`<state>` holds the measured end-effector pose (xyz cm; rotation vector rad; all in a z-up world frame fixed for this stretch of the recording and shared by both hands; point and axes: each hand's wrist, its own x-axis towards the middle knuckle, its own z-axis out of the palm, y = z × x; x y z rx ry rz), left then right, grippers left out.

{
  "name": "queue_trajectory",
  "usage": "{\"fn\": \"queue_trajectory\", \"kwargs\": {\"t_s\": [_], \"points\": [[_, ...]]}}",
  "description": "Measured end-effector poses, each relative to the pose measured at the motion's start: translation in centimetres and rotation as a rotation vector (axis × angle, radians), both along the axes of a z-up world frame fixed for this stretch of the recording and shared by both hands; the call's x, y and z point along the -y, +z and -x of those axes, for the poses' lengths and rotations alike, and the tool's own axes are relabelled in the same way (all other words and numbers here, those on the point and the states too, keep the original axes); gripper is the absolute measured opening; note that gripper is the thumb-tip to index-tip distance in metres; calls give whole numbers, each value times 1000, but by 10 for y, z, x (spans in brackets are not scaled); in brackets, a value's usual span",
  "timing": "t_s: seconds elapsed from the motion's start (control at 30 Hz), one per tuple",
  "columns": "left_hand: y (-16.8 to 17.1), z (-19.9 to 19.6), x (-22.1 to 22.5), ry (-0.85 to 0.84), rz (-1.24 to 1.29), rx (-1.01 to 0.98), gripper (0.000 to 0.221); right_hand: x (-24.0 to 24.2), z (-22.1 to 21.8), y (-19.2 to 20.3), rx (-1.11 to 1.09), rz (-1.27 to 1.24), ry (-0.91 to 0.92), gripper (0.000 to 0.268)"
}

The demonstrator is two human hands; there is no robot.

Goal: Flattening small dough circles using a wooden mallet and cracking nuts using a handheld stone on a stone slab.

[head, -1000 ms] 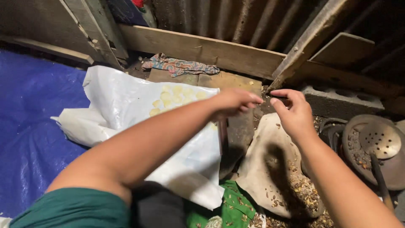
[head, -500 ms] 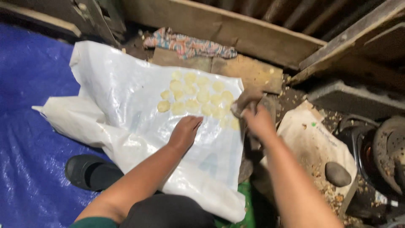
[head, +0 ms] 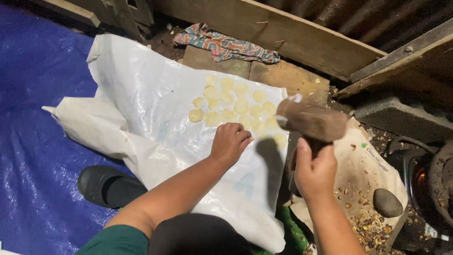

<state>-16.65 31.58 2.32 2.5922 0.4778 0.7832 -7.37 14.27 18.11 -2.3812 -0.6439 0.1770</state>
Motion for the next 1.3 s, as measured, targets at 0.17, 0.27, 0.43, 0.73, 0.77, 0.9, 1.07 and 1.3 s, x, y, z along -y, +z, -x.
{"fn": "queue_trajectory", "kwargs": {"t_s": [0.17,0.27,0.43,0.73,0.77,0.9,1.07,1.3], "points": [[-22,9,-10,8,-9,-11,10,-15,26,-73,5,-135,-56,40],[-6,24,-19,2,74,-45,9,-25,2,-94,-241,353,180,64],[-4,36,-5,49,223,8,12,-27,-5,-37,-271,369,138,61],[1,16,-4,52,233,-42,12,-35,-7,-34,-259,310,61,46],[-2,11,-1,53,208,-45,12,-37,-6,-12,-227,278,22,45],[10,6,-1,27,124,-39,11,-7,-2,54,74,-75,22,33],[12,12,-1,137,157,120,6,-11,9,82,-71,-701,296,14],[8,54,-13,144,153,-18,17,-51,29,-71,-235,310,161,63]]}}
